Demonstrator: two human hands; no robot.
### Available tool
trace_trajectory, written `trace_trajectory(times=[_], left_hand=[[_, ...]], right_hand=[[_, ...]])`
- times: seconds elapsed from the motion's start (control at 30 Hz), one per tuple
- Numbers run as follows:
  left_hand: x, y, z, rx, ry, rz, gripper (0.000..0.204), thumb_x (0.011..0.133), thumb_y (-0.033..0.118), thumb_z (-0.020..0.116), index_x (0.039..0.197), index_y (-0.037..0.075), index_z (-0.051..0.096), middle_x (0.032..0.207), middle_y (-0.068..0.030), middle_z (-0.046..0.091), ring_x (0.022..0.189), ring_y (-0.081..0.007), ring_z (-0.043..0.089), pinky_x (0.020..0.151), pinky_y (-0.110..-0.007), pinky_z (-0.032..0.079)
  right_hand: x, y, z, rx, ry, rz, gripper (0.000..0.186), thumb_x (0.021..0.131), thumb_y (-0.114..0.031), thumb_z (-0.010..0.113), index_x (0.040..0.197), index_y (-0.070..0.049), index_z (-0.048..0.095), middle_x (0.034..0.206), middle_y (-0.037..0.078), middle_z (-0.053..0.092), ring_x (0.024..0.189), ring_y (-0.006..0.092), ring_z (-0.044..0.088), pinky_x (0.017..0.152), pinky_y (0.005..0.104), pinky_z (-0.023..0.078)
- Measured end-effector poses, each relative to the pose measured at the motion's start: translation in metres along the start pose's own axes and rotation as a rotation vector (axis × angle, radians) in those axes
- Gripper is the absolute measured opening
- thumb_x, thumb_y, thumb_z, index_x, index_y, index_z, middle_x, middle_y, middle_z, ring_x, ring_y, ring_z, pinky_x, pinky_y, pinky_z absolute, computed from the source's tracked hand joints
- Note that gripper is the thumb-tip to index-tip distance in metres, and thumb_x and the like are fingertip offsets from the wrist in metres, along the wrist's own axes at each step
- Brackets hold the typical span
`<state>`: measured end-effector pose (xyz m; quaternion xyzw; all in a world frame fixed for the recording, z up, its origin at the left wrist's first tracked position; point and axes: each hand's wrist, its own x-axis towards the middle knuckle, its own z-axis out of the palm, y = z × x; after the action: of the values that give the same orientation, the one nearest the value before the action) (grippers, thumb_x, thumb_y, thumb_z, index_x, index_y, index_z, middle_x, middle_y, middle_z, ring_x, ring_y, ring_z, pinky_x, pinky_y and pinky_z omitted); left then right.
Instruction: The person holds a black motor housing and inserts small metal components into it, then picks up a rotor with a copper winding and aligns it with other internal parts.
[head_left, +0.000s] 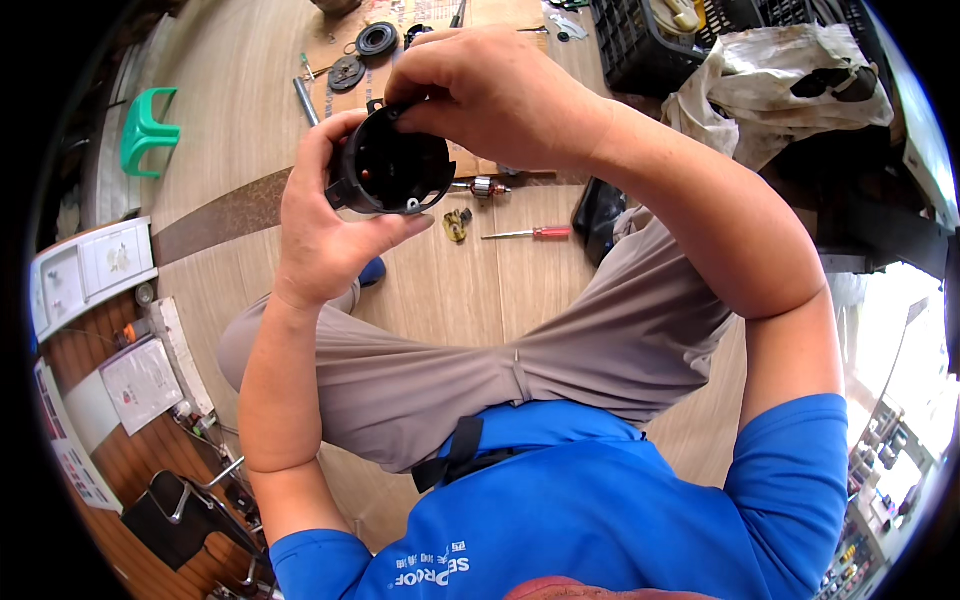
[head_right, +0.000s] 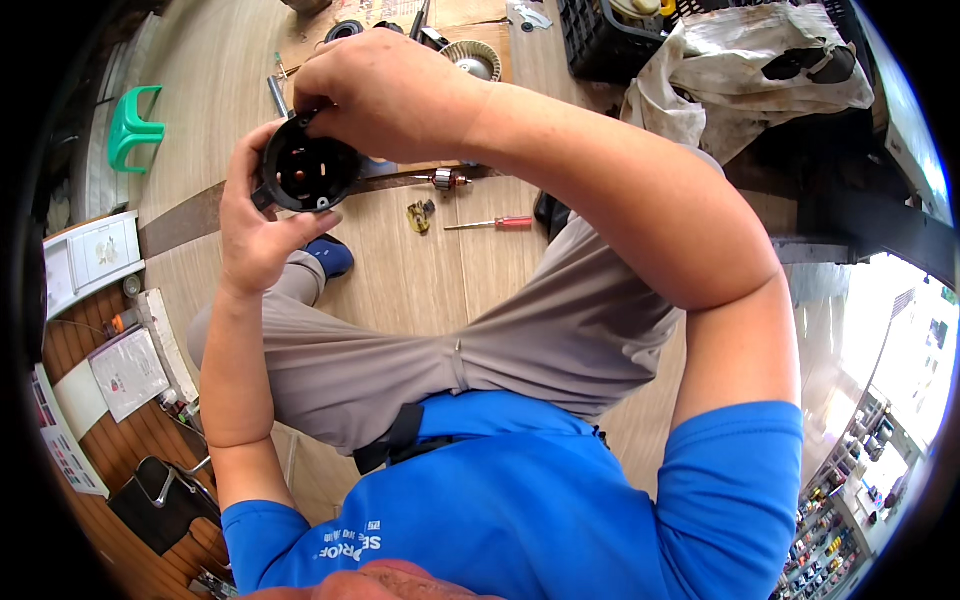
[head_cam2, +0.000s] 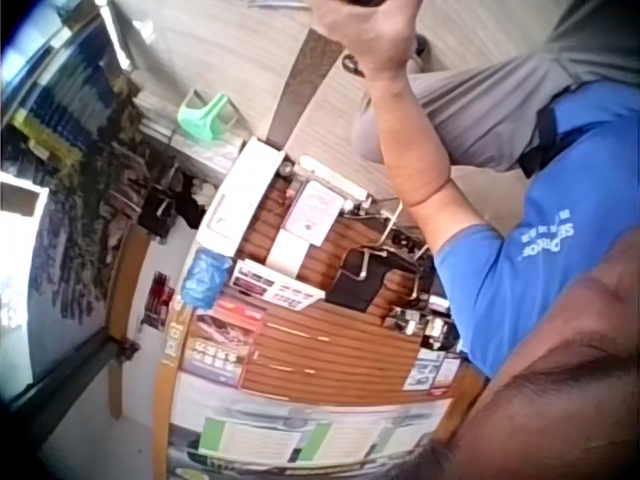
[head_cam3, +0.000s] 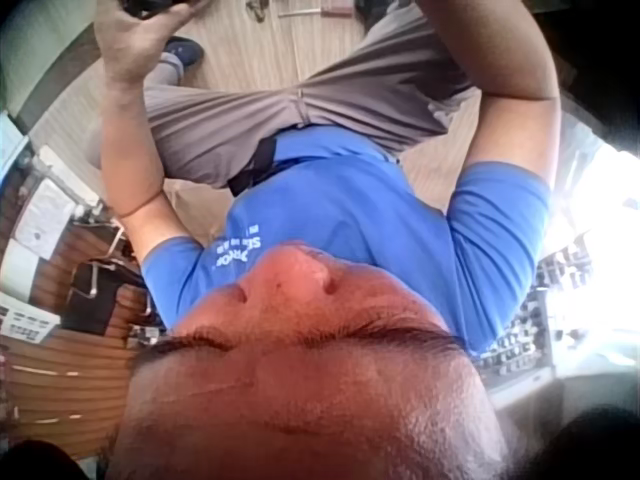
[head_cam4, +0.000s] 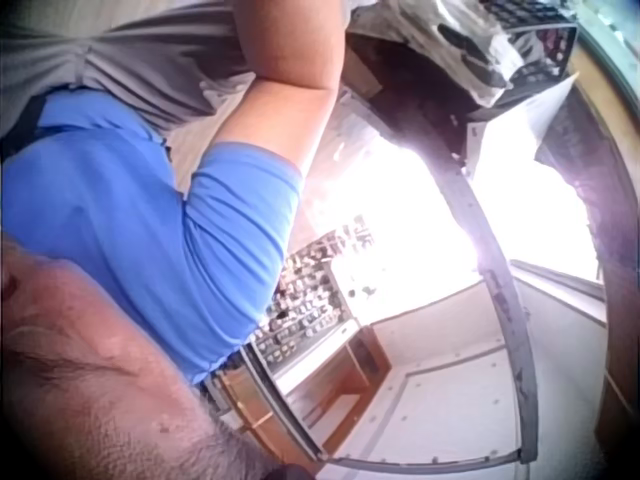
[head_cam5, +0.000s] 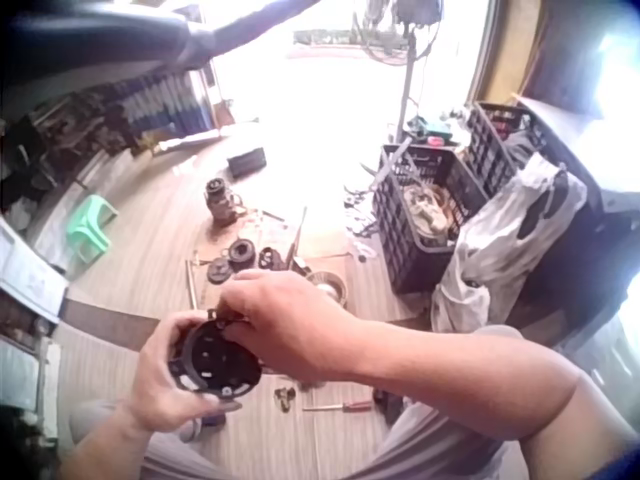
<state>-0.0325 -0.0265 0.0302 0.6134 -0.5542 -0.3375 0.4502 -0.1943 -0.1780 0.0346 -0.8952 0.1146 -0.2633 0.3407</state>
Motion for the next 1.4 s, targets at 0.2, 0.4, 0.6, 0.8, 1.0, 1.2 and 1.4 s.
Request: trace_trajectory(times=[0.2, 0.4, 0.6, 0.8, 1.0, 1.2, 1.4], left_hand=[[-0.001, -0.001, -0.002, 0.008, -0.010, 0.005, 0.076, 0.063, 0.011, 0.086, 0.127, 0.000, 0.047, 0.108, -0.0091, 0.062, 0.100, -0.0166, 0.063, 0.092, -0.030, 0.050], [-0.001, -0.003, 0.000, -0.069, -0.014, -0.042, 0.074, 0.064, 0.009, 0.084, 0.127, -0.001, 0.046, 0.109, -0.0102, 0.062, 0.102, -0.0170, 0.063, 0.092, -0.030, 0.050], [0.000, -0.005, 0.000, -0.125, -0.016, -0.062, 0.073, 0.065, 0.007, 0.082, 0.127, -0.002, 0.046, 0.110, -0.0106, 0.062, 0.102, -0.0174, 0.063, 0.093, -0.030, 0.050], [0.000, -0.009, 0.001, -0.125, -0.024, -0.045, 0.075, 0.064, 0.009, 0.083, 0.129, -0.001, 0.045, 0.109, -0.0105, 0.062, 0.103, -0.0179, 0.063, 0.092, -0.031, 0.051], [-0.001, -0.009, 0.002, -0.093, -0.020, -0.055, 0.076, 0.064, 0.009, 0.083, 0.129, -0.001, 0.045, 0.110, -0.0103, 0.062, 0.103, -0.0179, 0.063, 0.092, -0.031, 0.051], [-0.002, -0.010, 0.006, -0.112, -0.018, -0.067, 0.074, 0.065, 0.007, 0.081, 0.129, 0.000, 0.046, 0.111, -0.0098, 0.062, 0.104, -0.0178, 0.063, 0.094, -0.032, 0.051], [-0.001, -0.035, 0.003, -0.029, 0.009, -0.053, 0.074, 0.064, 0.007, 0.082, 0.128, 0.000, 0.047, 0.112, -0.0084, 0.062, 0.105, -0.0169, 0.061, 0.094, -0.031, 0.050]], right_hand=[[0.001, 0.002, 0.002, 0.003, 0.023, -0.028, 0.016, 0.081, -0.009, 0.073, 0.094, -0.002, 0.066, 0.087, 0.013, 0.066, 0.081, 0.0298, 0.066, 0.073, 0.0363, 0.053], [0.002, 0.010, 0.010, 0.030, 0.038, -0.038, 0.018, 0.080, -0.008, 0.073, 0.095, -0.001, 0.067, 0.087, 0.013, 0.066, 0.081, 0.0298, 0.066, 0.074, 0.0363, 0.053], [0.000, 0.004, 0.003, 0.021, -0.015, 0.039, 0.018, 0.080, -0.015, 0.070, 0.094, -0.004, 0.071, 0.088, 0.014, 0.069, 0.087, 0.0317, 0.068, 0.080, 0.0398, 0.053], [-0.002, 0.006, 0.002, 0.016, -0.042, 0.060, 0.021, 0.080, -0.016, 0.071, 0.096, -0.002, 0.072, 0.090, 0.015, 0.070, 0.088, 0.0316, 0.068, 0.082, 0.0395, 0.054], [-0.003, 0.006, 0.003, 0.009, -0.058, 0.071, 0.023, 0.080, -0.017, 0.071, 0.097, -0.002, 0.072, 0.090, 0.016, 0.070, 0.090, 0.0324, 0.068, 0.082, 0.0400, 0.053], [-0.004, 0.008, -0.001, -0.045, -0.068, 0.059, 0.023, 0.084, -0.017, 0.072, 0.101, -0.002, 0.070, 0.092, 0.014, 0.068, 0.085, 0.0296, 0.068, 0.075, 0.0380, 0.053], [0.003, 0.004, -0.029, -0.033, 0.081, 0.036, 0.022, 0.085, -0.019, 0.068, 0.096, 0.000, 0.070, 0.089, 0.018, 0.068, 0.089, 0.0344, 0.066, 0.080, 0.0406, 0.052]])
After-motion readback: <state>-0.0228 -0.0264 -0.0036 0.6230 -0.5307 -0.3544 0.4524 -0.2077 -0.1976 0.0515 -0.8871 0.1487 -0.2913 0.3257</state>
